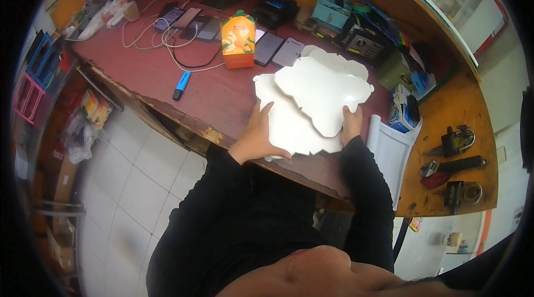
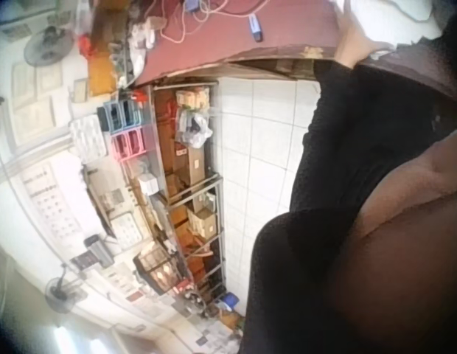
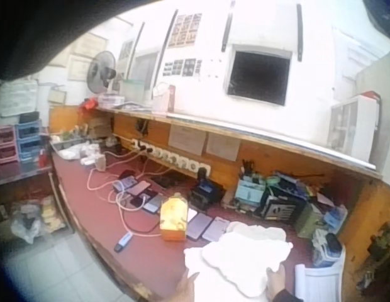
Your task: The person assembles small, colorful paper food containers by folding and tucking the flaps. They handle several white foam inserts, placing them into the containers and stacking the completed units on a cluttered counter.
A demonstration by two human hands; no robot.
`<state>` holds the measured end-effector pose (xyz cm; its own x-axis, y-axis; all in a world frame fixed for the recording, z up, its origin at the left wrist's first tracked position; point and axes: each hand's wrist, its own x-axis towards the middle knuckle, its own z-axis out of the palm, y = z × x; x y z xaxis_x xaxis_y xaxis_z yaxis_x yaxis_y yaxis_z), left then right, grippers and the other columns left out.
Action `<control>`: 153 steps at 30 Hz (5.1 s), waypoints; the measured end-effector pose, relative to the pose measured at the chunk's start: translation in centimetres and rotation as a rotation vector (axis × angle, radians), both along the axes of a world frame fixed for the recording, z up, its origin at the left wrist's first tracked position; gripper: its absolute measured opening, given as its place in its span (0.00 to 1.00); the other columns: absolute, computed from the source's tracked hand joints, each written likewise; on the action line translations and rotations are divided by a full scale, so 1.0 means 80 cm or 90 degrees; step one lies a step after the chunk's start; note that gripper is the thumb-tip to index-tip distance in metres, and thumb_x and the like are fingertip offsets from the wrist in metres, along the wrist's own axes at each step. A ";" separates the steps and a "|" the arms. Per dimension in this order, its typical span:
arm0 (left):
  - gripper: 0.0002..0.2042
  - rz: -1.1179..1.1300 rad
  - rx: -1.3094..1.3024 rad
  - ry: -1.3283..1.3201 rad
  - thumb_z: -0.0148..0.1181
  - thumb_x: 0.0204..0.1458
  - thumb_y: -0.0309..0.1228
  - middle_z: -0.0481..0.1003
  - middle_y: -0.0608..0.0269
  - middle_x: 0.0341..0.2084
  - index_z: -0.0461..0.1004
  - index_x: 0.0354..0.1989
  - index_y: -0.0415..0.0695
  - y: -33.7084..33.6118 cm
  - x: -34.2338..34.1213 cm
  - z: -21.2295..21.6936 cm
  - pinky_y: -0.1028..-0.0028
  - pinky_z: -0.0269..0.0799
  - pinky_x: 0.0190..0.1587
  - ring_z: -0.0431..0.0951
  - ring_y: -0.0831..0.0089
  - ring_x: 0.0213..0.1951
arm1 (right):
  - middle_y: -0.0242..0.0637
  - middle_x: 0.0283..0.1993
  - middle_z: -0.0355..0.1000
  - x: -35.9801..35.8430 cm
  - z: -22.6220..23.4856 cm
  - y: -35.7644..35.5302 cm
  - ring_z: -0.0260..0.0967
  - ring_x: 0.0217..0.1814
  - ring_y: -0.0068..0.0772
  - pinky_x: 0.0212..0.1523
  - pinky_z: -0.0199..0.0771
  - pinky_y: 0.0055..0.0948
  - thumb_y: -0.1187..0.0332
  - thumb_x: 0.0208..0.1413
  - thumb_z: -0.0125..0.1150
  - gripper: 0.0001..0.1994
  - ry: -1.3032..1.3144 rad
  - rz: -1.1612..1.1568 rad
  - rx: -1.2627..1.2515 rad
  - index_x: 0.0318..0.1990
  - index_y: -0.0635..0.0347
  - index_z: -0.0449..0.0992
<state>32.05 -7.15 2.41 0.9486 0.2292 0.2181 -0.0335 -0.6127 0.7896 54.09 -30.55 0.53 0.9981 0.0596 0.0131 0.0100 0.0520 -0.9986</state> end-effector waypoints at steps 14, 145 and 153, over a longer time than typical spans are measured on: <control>0.44 0.184 -0.243 -0.053 0.73 0.48 0.41 0.59 0.49 0.63 0.53 0.69 0.43 0.047 -0.045 -0.044 0.58 0.63 0.63 0.62 0.54 0.62 | 0.44 0.46 0.72 -0.033 0.039 -0.022 0.72 0.48 0.40 0.51 0.71 0.36 0.73 0.53 0.66 0.20 -0.278 0.098 -0.520 0.55 0.67 0.75; 0.15 -0.001 0.053 -0.247 0.58 0.58 0.29 0.74 0.53 0.48 0.73 0.53 0.41 0.073 0.041 0.053 0.61 0.66 0.57 0.72 0.54 0.55 | 0.43 0.40 0.74 0.087 0.165 -0.017 0.73 0.44 0.44 0.45 0.74 0.38 0.66 0.53 0.65 0.13 -0.595 0.024 -0.466 0.46 0.58 0.77; 0.18 0.038 0.212 -0.073 0.63 0.55 0.38 0.71 0.59 0.55 0.74 0.52 0.44 0.032 0.046 0.005 0.52 0.54 0.61 0.62 0.54 0.60 | 0.56 0.56 0.69 -0.007 0.109 -0.003 0.71 0.58 0.55 0.58 0.73 0.44 0.66 0.44 0.73 0.40 -0.372 0.137 -0.804 0.66 0.66 0.62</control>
